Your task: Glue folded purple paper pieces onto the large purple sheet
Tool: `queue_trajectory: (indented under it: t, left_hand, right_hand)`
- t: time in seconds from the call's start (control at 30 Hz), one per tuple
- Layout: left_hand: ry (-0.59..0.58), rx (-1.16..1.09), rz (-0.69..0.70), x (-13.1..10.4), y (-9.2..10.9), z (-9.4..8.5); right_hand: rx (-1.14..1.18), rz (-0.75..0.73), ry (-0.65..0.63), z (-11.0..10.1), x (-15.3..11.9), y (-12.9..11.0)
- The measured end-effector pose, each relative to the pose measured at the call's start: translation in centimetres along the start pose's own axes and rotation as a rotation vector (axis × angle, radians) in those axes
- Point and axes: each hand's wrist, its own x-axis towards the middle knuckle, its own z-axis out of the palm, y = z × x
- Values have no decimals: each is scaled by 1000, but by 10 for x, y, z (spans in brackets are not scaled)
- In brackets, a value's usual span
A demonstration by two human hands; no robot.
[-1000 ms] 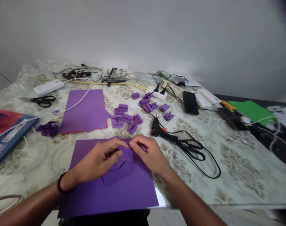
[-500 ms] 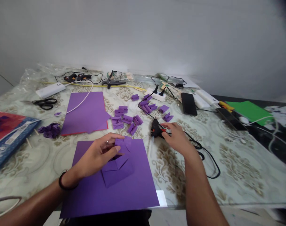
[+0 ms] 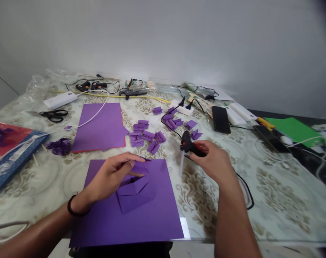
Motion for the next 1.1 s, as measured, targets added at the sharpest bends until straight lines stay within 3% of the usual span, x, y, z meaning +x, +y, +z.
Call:
queue_trajectory:
  t: [0.1, 0.23, 0.37, 0.47, 0.6, 0.73, 0.9, 1.1]
  left_hand:
    - [50, -57, 16, 1, 0, 1]
    - [86, -77, 52, 3, 1, 2]
    - [38, 36, 14, 2, 5, 3]
    - [68, 129, 2, 1, 8, 4]
    - [45, 82, -20, -1, 7, 4]
    - [-12, -37, -36, -2, 3, 4]
    - [-31, -72, -21, -2, 1, 5]
    - [-20, 30, -26, -2, 0, 5]
  right_hand:
    - [68, 109, 113, -7, -2, -6]
    - [393, 141, 196, -7, -7, -18]
    - [769, 18, 64, -5, -19, -41]
    - [911, -49, -96, -4, -33, -51]
    - [757, -161, -356, -2, -47, -58]
    - [617, -351, -480, 2, -51, -74]
    - [530, -511, -493, 9, -52, -94]
    - [451, -393, -444, 18, -56, -94]
